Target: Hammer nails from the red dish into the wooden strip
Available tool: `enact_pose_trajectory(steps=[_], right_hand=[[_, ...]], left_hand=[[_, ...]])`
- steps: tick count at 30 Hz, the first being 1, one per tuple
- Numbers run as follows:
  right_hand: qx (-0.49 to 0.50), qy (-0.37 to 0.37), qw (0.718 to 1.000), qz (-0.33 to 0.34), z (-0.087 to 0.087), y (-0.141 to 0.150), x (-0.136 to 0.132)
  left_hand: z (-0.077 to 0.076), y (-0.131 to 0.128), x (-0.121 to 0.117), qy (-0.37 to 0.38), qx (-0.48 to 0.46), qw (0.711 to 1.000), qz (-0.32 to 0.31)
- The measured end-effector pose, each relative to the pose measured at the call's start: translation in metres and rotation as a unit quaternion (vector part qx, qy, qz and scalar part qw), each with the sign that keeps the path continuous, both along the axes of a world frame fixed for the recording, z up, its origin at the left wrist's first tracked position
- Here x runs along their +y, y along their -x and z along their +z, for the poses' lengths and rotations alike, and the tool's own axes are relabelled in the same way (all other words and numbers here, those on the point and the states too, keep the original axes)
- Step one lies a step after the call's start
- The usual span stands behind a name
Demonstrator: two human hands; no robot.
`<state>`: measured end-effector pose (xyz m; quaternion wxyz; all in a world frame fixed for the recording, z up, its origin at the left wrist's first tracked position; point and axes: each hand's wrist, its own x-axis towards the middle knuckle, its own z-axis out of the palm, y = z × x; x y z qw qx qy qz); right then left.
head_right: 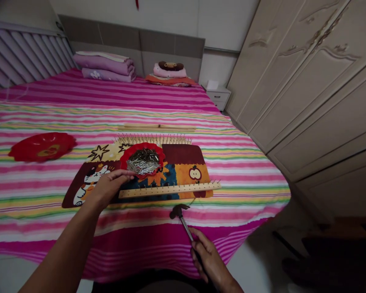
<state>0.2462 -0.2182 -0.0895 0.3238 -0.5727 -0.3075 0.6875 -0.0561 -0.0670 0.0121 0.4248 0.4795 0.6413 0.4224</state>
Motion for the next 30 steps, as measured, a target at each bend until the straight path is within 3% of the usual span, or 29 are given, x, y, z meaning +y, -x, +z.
enact_pose_trajectory(steps=[4, 7, 11, 16, 23, 30], right_hand=[[-0.001, -0.007, 1.000, 0.002, 0.001, 0.001, -0.001], [0.000, -0.005, 1.000, -0.007, 0.005, 0.002, 0.000], [0.004, -0.006, 1.000, -0.003, 0.005, 0.002, 0.000], [0.000, -0.008, 1.000, -0.001, 0.002, 0.000, 0.000], [-0.010, -0.001, 1.000, 0.004, 0.008, 0.002, 0.000], [-0.010, -0.003, 1.000, -0.003, 0.004, 0.002, -0.001]], left_hand=[[-0.004, 0.007, -0.016, 0.060, -0.084, 0.995, -0.005], [-0.012, 0.011, -0.022, 0.073, -0.055, 0.996, 0.000], [-0.027, 0.012, -0.025, 0.030, 0.006, 0.999, 0.030], [-0.039, 0.005, -0.021, 0.031, -0.015, 0.998, 0.049], [-0.042, 0.002, -0.020, 0.006, 0.080, 0.996, 0.044], [-0.042, 0.000, -0.022, -0.001, 0.090, 0.994, 0.058]])
